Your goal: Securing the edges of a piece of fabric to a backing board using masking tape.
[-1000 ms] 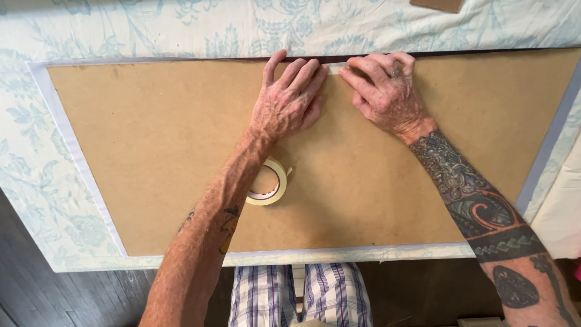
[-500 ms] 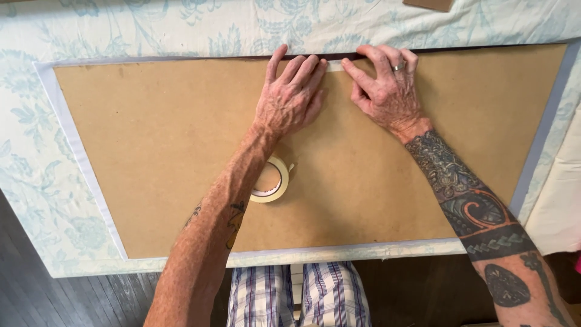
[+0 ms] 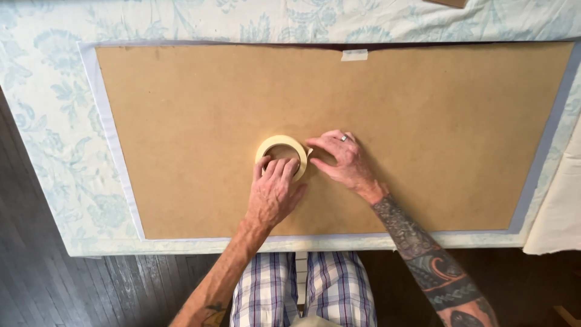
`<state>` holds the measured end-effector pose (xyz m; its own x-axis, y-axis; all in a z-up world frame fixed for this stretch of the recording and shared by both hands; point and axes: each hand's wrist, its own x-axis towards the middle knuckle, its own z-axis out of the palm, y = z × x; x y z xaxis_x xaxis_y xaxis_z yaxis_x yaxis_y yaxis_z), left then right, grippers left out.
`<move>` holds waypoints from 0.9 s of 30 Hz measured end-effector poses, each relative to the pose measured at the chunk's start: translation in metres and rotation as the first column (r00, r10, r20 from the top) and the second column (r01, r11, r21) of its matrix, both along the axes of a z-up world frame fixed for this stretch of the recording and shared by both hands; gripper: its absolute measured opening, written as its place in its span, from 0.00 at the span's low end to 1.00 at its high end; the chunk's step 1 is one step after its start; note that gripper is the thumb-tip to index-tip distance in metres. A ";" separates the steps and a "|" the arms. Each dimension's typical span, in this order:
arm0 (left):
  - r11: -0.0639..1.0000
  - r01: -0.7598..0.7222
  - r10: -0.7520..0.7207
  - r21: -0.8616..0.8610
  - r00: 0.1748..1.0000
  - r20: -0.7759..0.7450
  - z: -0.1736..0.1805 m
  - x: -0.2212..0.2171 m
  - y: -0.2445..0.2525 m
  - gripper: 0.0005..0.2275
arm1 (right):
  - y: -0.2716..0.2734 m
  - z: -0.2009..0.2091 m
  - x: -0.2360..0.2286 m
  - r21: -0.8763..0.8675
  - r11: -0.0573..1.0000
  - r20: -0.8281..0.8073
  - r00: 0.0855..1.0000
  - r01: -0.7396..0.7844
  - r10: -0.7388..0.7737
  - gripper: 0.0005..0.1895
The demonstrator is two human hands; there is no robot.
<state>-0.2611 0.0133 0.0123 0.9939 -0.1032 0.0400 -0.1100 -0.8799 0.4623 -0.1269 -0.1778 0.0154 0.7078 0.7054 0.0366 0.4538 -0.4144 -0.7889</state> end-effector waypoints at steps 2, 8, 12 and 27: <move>1.000 -0.013 0.013 0.009 1.000 0.024 -0.009 -0.001 -0.008 0.26 | 0.004 0.000 -0.004 0.002 1.000 0.005 1.000 0.012 -0.012 0.17; 1.000 0.024 -0.024 -0.008 1.000 -0.015 0.017 0.007 0.005 0.22 | -0.007 0.030 -0.013 -0.017 0.993 -0.271 0.956 0.114 -0.114 0.12; 0.989 0.046 -0.056 -0.142 0.996 -0.069 0.015 0.017 0.015 0.15 | -0.016 0.048 -0.016 -0.061 0.992 -0.335 0.934 0.112 -0.126 0.09; 0.977 0.037 -0.041 -0.210 0.999 -0.017 0.030 0.022 0.002 0.06 | -0.005 0.034 -0.030 0.152 0.977 -0.174 0.977 0.151 -0.124 0.05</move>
